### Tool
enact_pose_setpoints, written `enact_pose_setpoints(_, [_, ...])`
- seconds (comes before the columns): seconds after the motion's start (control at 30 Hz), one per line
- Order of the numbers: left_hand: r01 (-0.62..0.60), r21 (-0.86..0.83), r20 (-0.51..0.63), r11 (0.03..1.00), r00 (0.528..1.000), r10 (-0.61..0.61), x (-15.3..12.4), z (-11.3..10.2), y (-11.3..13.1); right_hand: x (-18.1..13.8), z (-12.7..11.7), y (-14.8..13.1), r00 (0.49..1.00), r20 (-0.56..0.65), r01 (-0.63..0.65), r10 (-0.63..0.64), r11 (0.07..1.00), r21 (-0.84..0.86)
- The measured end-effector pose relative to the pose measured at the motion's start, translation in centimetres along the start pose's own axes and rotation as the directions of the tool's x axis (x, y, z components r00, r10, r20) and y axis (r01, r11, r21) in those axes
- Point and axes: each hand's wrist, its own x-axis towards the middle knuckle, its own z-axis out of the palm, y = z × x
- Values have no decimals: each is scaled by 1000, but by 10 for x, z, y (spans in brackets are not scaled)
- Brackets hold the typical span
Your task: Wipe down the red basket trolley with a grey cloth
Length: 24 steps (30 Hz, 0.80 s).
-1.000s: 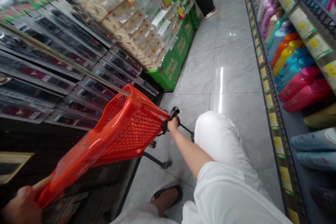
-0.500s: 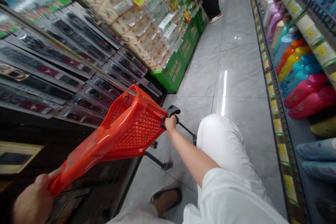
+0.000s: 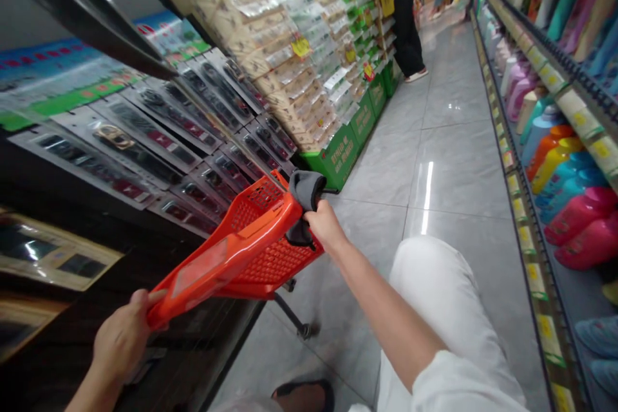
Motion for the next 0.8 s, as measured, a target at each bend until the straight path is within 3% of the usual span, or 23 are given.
enact_pose_setpoints(0.1, [30,-64,65,998,998,-26,-3,-2,1,-16,-7,-37,990,105,116,-89,950,-289])
enact_pose_setpoints(0.17, [49,-91,76,995,996,-42,-7,-8,8,-33,-8,-56,968,190,242,-164,817,-524])
enact_pose_setpoints(0.23, [61,-113,122,992,991,-47,-10,-16,16,-51,-4,-66,916,315,400,-248,615,-679])
enact_pose_setpoints(0.37, [0,-140,133,990,991,19,-19,-23,32,-87,18,-51,748,556,648,-362,220,-729])
enact_pose_setpoints(0.5, [-6,-153,92,988,996,20,-28,-18,47,-106,41,-28,601,710,751,-366,-47,-659])
enact_pose_setpoints(0.6, [-127,-294,23,947,990,140,-34,-16,54,-97,43,-27,566,744,758,-355,-130,-639])
enact_pose_setpoints(0.7, [-283,-501,-114,818,958,262,-39,-15,52,-73,34,-31,611,656,680,-442,-130,-721])
enact_pose_setpoints(0.8, [-231,-646,-182,727,972,147,-42,-2,50,-61,36,-22,615,529,622,-585,-52,-781])
